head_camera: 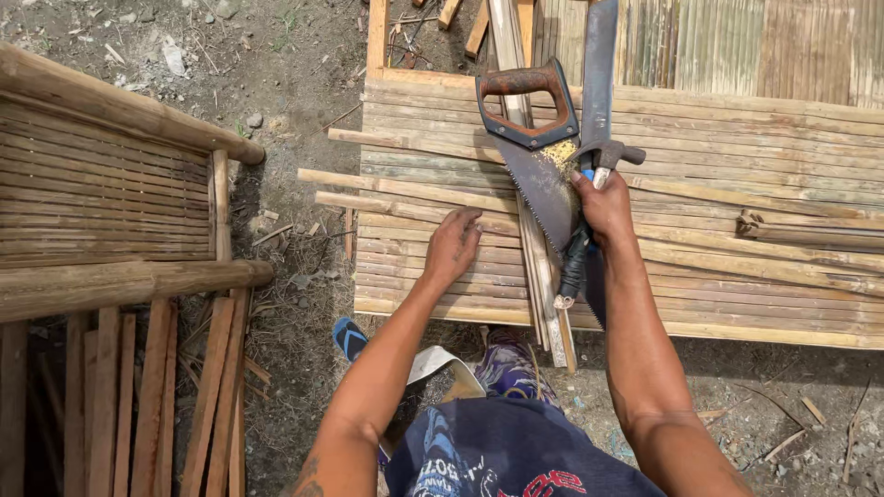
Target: The person carries bamboo strips to a workbench, then uses a hand saw to cut a strip to length. They align the cut strip with a bamboo frame and hammer nails to secure it in place.
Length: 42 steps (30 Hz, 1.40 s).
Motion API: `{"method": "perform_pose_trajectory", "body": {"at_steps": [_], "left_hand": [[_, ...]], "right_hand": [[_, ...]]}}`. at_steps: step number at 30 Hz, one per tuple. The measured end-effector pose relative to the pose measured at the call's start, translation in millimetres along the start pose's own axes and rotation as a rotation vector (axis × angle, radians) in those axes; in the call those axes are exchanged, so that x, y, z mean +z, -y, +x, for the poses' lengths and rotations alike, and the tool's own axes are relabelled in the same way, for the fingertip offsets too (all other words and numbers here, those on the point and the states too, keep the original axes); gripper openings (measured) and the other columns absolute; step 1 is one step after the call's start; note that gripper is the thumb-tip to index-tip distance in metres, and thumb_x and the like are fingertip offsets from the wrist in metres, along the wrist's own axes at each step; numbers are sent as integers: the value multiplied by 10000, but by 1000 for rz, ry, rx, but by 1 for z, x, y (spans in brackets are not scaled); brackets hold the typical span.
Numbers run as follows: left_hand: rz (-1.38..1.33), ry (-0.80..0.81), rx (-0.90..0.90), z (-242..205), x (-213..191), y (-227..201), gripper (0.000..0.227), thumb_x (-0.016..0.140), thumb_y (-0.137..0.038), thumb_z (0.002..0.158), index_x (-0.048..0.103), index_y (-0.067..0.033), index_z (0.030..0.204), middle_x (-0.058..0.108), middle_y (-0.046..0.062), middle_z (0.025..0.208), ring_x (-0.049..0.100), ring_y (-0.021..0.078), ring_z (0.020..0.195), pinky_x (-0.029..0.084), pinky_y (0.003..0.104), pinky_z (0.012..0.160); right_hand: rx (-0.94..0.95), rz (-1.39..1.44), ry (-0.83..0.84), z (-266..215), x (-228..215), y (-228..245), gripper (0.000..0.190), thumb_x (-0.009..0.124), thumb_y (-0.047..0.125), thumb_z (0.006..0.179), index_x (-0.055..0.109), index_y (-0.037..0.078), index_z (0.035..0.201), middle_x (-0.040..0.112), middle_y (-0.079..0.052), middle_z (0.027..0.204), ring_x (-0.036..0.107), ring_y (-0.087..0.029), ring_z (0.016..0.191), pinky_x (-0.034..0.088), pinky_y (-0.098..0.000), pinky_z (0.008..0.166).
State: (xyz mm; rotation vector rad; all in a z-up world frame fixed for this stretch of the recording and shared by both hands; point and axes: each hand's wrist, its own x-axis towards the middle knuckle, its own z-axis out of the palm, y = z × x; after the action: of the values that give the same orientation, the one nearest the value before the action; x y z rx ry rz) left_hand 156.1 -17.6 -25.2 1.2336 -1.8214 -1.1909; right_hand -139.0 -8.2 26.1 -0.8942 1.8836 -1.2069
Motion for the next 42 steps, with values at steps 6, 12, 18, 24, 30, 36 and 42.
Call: {"method": "perform_pose_trajectory", "body": {"at_steps": [6, 12, 18, 24, 30, 36, 42], "left_hand": [[-2, -26, -22, -40, -159, 61, 338, 614, -178, 948, 703, -37, 1242, 714, 181, 1213, 706, 348, 1116, 542, 423, 1002], [152, -135, 64, -79, -304, 44, 454, 623, -119, 911, 611, -62, 1361, 607, 202, 1372, 596, 396, 1262, 482, 460, 1067], [288, -119, 205, -23, -357, 29, 637, 679, -150, 856, 489, -28, 1451, 456, 219, 1504, 490, 425, 1326, 397, 511, 1117], [364, 38, 287, 49, -355, 66, 660, 658, -192, 855, 469, 1, 1457, 438, 277, 1501, 454, 473, 1360, 379, 543, 1124], [120, 621, 51, 142, -282, 100, 556, 618, -308, 962, 523, -56, 1449, 658, 240, 1324, 652, 384, 1213, 513, 485, 1058], [-473, 1120, -576, 165, -224, 111, 525, 569, -359, 1073, 521, -47, 1492, 668, 142, 1272, 691, 225, 1046, 613, 351, 834], [-478, 1502, -608, 222, -214, 94, 578, 626, -116, 986, 408, -86, 1521, 731, 134, 1159, 729, 211, 901, 617, 344, 695]], "right_hand": [[79, 17, -93, -58, 120, 54, 192, 743, 159, 996, 673, -19, 1002, 660, -78, 848, 546, -176, 691, 440, -377, 617], [-16, -211, -10, -126, 237, 99, 264, 791, 192, 918, 693, -12, 1054, 726, -77, 912, 647, -165, 787, 530, -345, 727], [-20, -178, 161, -141, 306, 97, 291, 780, 193, 902, 690, 19, 1117, 742, -68, 947, 652, -144, 833, 533, -317, 790], [82, -70, -187, -106, 322, 68, 231, 771, 173, 913, 689, 3, 1046, 723, -64, 886, 645, -140, 761, 522, -326, 717], [224, 306, -552, -24, 319, 59, 178, 772, 167, 927, 669, 22, 921, 651, -32, 796, 548, -131, 644, 432, -332, 567], [333, 709, -959, 8, 272, 82, 186, 773, 157, 899, 656, 68, 1012, 629, -8, 823, 563, -118, 592, 407, -336, 487], [239, 933, -1395, 26, 208, 49, 186, 775, 173, 912, 665, 93, 1038, 607, 10, 806, 574, -122, 590, 437, -328, 486]]}}
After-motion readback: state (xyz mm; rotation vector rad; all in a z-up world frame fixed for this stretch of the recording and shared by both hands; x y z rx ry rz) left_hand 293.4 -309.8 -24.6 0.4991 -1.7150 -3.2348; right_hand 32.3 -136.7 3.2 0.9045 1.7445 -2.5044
